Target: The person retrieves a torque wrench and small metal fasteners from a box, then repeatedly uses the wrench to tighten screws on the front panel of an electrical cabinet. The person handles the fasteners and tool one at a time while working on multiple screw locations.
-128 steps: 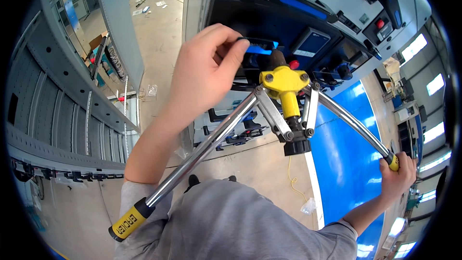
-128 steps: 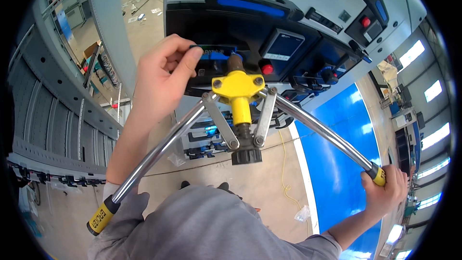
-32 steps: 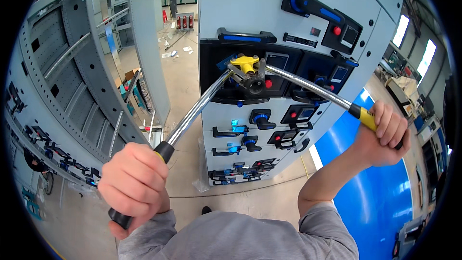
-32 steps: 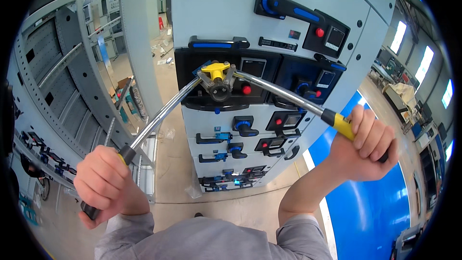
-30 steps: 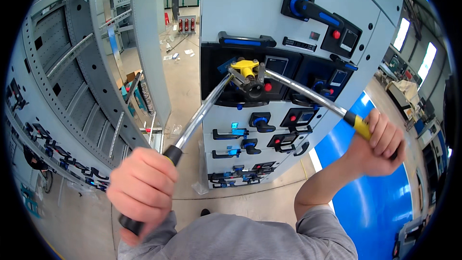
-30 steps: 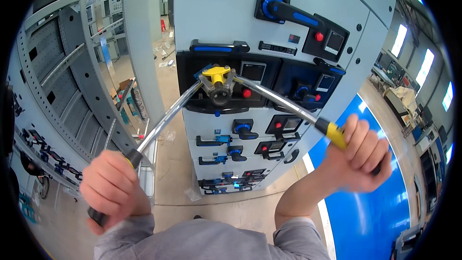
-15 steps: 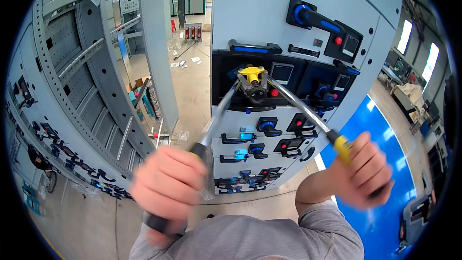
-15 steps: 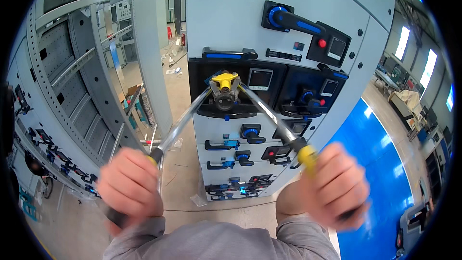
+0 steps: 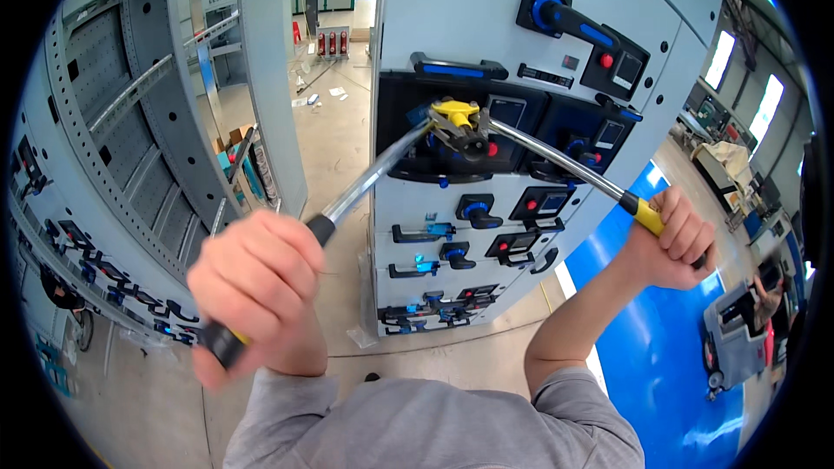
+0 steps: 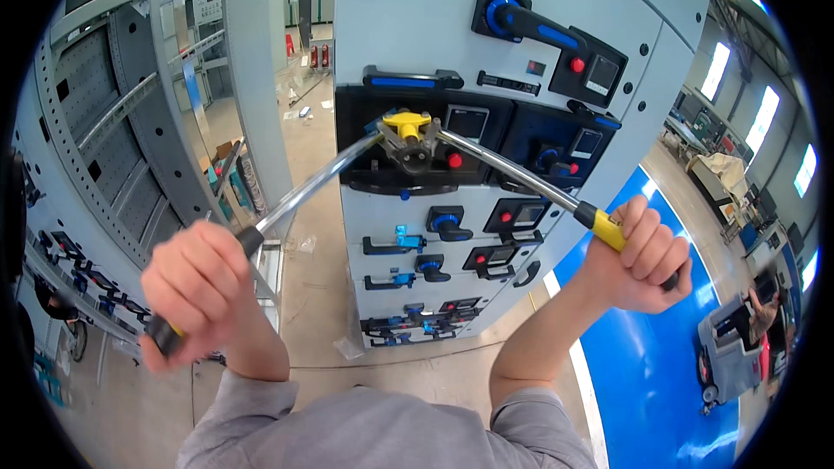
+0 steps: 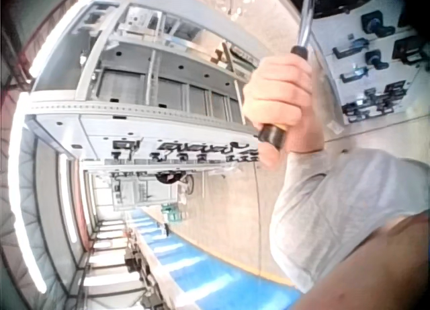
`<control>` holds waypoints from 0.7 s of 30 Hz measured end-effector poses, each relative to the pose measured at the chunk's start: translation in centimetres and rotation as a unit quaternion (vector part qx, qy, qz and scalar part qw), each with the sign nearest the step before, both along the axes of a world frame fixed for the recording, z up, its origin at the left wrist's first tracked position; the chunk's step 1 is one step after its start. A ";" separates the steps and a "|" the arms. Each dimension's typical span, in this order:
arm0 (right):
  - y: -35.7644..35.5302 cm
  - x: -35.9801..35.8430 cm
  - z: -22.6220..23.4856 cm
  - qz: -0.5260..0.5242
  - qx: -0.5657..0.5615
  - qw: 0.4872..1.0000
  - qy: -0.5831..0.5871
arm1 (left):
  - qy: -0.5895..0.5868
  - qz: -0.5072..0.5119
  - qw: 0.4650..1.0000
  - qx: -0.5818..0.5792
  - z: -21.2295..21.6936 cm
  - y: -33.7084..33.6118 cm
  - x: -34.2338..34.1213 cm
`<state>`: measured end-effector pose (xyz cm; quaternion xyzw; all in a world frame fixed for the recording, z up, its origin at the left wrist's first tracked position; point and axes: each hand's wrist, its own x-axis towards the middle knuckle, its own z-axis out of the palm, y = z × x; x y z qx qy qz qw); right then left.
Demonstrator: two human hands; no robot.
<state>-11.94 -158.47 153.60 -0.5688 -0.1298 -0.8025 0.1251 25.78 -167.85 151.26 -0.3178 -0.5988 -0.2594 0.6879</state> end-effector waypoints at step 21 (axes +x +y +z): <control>7.5 15.1 -8.2 -0.139 0.020 0.989 -0.039 | -0.110 0.241 0.949 -0.171 -1.7 12.1 -10.3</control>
